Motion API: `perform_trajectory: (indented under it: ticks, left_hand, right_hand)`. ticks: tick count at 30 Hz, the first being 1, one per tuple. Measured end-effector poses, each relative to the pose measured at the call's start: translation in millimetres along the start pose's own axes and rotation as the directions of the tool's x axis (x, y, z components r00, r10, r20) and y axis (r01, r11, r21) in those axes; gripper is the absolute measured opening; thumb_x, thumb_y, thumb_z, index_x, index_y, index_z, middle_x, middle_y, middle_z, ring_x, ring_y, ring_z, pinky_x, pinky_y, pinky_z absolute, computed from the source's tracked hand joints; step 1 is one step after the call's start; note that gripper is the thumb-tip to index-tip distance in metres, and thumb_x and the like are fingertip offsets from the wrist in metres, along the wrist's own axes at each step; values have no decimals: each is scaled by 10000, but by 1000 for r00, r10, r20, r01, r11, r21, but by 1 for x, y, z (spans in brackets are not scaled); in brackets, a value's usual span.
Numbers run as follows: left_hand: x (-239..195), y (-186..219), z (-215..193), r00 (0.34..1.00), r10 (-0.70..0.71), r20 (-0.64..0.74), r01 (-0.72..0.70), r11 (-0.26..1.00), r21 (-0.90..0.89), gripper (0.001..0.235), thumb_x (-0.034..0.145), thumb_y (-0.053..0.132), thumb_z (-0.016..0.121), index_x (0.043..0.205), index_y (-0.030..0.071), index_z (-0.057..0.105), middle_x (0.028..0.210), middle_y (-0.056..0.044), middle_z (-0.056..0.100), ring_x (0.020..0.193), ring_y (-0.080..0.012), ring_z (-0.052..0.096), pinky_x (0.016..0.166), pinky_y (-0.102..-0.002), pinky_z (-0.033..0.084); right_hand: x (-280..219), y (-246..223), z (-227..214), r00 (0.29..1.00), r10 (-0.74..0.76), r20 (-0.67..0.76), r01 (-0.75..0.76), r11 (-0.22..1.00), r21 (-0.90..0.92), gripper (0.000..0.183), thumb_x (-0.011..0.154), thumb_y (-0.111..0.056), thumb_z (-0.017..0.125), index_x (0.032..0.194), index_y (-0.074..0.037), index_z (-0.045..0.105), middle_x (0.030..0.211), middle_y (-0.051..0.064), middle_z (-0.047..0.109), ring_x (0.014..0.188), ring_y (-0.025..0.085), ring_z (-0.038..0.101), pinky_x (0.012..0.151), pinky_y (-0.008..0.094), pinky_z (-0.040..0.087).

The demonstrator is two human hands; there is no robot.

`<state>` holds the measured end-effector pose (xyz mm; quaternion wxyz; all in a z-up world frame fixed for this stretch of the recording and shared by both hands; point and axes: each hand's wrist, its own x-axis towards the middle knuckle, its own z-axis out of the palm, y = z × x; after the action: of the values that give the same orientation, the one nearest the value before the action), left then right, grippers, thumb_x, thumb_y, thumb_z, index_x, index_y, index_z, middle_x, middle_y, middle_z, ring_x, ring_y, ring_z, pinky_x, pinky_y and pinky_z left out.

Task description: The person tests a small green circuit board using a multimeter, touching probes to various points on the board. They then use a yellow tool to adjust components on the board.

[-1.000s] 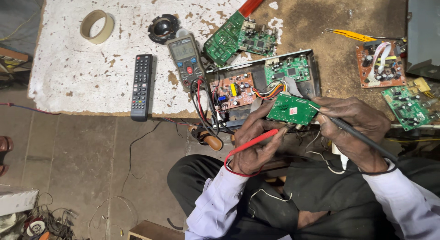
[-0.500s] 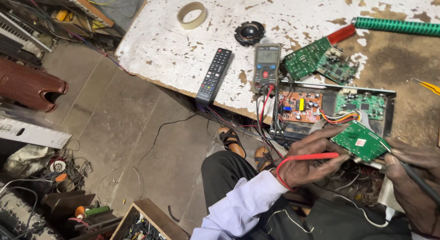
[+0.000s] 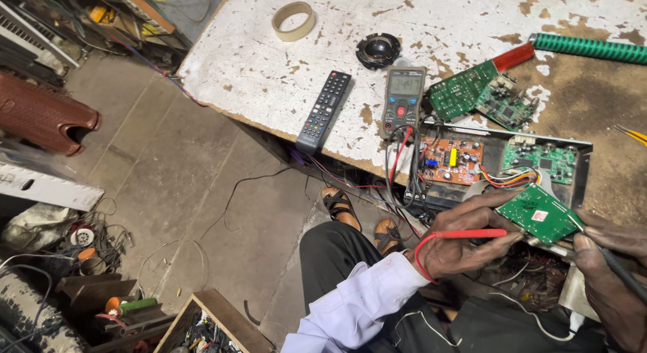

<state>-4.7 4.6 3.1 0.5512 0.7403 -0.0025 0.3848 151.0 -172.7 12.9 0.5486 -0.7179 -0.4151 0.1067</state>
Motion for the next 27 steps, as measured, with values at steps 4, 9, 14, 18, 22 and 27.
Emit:
perform_trajectory:
  ticks: [4, 9, 14, 18, 22, 27]
  left_hand:
    - [-1, 4, -7, 998, 31, 51, -38, 991, 129, 146, 958, 5, 766, 1096, -16, 724, 1418, -177, 619, 1311, -284, 660, 1035, -327, 577]
    - [1, -8, 0, 999, -40, 19, 36, 980, 197, 135, 904, 46, 808, 999, -3, 726, 1431, -213, 626, 1320, -307, 673, 1107, -386, 564]
    - [5, 1, 2, 992, -125, 32, 117, 975, 192, 149, 885, 35, 814, 984, -11, 713, 1437, -235, 621, 1291, -306, 690, 1090, -385, 566]
    - [5, 0, 4, 992, -123, 30, 112, 965, 237, 145, 891, 23, 819, 976, -7, 706, 1452, -241, 608, 1320, -313, 669, 1109, -399, 552]
    - [4, 0, 5, 990, -140, 34, 127, 958, 255, 145, 897, 26, 820, 975, 0, 700, 1465, -241, 602, 1305, -298, 680, 1090, -386, 565]
    - [2, -1, 5, 988, -150, 33, 137, 956, 259, 152, 889, 34, 825, 971, 0, 702, 1462, -243, 602, 1284, -292, 683, 1074, -383, 569]
  right_hand:
    - [-4, -4, 5, 994, -46, -98, 65, 977, 203, 239, 986, -163, 693, 1142, -5, 605, 1230, 194, 698, 1048, 218, 710, 923, 282, 585]
    - [-1, 22, -1, 976, -170, -138, 190, 971, 144, 155, 986, -72, 751, 1082, -25, 639, 1117, 170, 714, 1119, 261, 738, 958, 339, 619]
    - [4, 17, -4, 965, -218, -148, 226, 973, 41, 98, 974, -13, 751, 995, -14, 655, 1061, 165, 737, 1051, 295, 768, 824, 322, 643]
    - [4, 18, -9, 949, -277, -148, 283, 959, 20, 114, 922, -26, 752, 982, -30, 655, 1000, 139, 733, 1033, 277, 759, 943, 398, 646]
    - [0, 20, -9, 957, -250, -147, 248, 968, -30, 131, 941, -25, 786, 996, -38, 668, 1028, 132, 746, 1039, 264, 769, 896, 350, 646]
    - [-1, 24, -6, 953, -263, -150, 275, 960, 62, 144, 931, -57, 795, 1031, -41, 693, 1057, 127, 748, 1046, 238, 759, 989, 377, 640]
